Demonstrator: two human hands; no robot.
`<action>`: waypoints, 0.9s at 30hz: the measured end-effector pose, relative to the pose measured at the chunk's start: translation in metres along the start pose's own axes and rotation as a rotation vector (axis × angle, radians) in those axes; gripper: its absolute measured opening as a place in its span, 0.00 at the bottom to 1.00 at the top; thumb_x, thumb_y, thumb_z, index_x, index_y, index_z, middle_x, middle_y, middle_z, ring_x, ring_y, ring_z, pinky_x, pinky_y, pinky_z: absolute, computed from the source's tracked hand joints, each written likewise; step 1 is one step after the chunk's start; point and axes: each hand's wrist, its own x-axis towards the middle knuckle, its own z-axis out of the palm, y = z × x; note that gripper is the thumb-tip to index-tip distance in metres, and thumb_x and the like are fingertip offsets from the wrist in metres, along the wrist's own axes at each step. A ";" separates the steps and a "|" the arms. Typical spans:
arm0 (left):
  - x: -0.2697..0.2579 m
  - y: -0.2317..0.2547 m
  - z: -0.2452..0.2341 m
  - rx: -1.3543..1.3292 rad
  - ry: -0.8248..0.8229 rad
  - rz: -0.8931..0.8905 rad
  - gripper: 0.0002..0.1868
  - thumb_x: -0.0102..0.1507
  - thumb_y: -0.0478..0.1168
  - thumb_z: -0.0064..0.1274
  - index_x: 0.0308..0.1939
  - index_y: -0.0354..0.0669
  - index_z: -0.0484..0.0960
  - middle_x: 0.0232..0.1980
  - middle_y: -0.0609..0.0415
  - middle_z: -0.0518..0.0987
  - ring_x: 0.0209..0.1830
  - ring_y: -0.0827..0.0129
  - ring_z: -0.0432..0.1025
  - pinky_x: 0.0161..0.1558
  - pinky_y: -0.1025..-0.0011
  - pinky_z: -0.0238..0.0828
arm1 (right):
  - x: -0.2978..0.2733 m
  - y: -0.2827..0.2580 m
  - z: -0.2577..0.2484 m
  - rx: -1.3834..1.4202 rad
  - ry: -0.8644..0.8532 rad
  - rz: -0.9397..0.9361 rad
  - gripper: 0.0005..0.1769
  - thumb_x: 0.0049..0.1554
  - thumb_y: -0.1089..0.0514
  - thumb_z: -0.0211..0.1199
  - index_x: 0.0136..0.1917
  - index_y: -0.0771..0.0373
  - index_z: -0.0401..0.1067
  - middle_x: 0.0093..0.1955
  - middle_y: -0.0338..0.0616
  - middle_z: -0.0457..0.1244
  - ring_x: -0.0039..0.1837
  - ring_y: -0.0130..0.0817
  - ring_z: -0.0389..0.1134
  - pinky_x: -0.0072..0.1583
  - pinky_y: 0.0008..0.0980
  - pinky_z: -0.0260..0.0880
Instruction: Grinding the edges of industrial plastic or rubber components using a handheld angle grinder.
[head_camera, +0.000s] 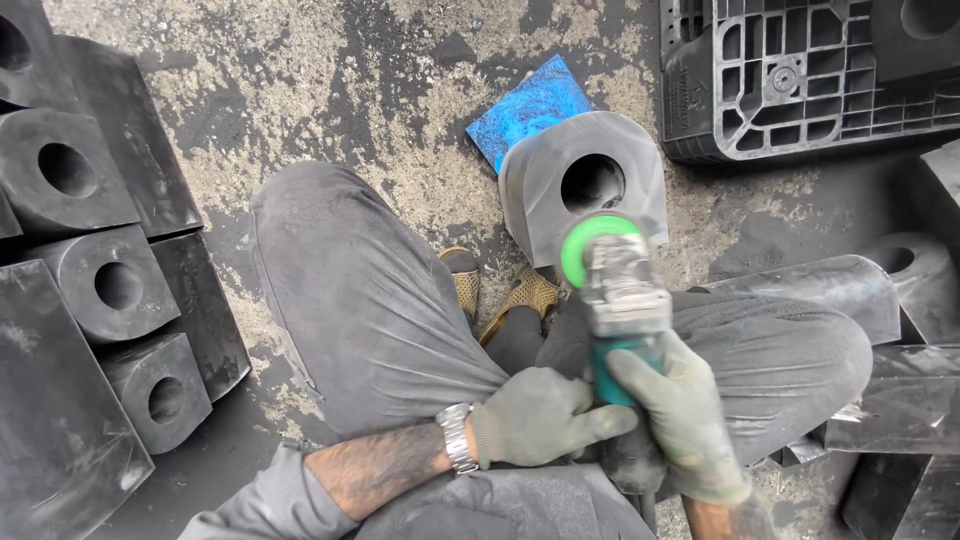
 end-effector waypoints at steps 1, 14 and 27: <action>-0.004 0.001 0.000 0.032 0.058 0.073 0.14 0.78 0.56 0.39 0.51 0.61 0.79 0.26 0.62 0.76 0.24 0.67 0.76 0.28 0.67 0.73 | -0.001 -0.003 0.005 -0.064 -0.032 0.010 0.20 0.56 0.61 0.62 0.61 0.65 0.72 0.45 0.46 0.70 0.43 0.32 0.71 0.46 0.33 0.74; 0.014 0.007 -0.005 0.318 0.234 0.223 0.16 0.74 0.46 0.45 0.65 0.69 0.78 0.29 0.53 0.75 0.23 0.59 0.73 0.23 0.61 0.68 | 0.003 -0.005 -0.007 0.103 -0.004 -0.131 0.17 0.59 0.58 0.59 0.59 0.68 0.70 0.46 0.50 0.70 0.44 0.36 0.72 0.49 0.34 0.75; 0.031 0.019 -0.003 0.332 0.247 0.220 0.14 0.74 0.46 0.46 0.61 0.66 0.81 0.27 0.54 0.74 0.20 0.61 0.72 0.19 0.61 0.64 | 0.004 -0.004 -0.019 0.190 0.100 -0.149 0.21 0.60 0.54 0.59 0.62 0.68 0.69 0.49 0.50 0.70 0.46 0.34 0.72 0.49 0.34 0.75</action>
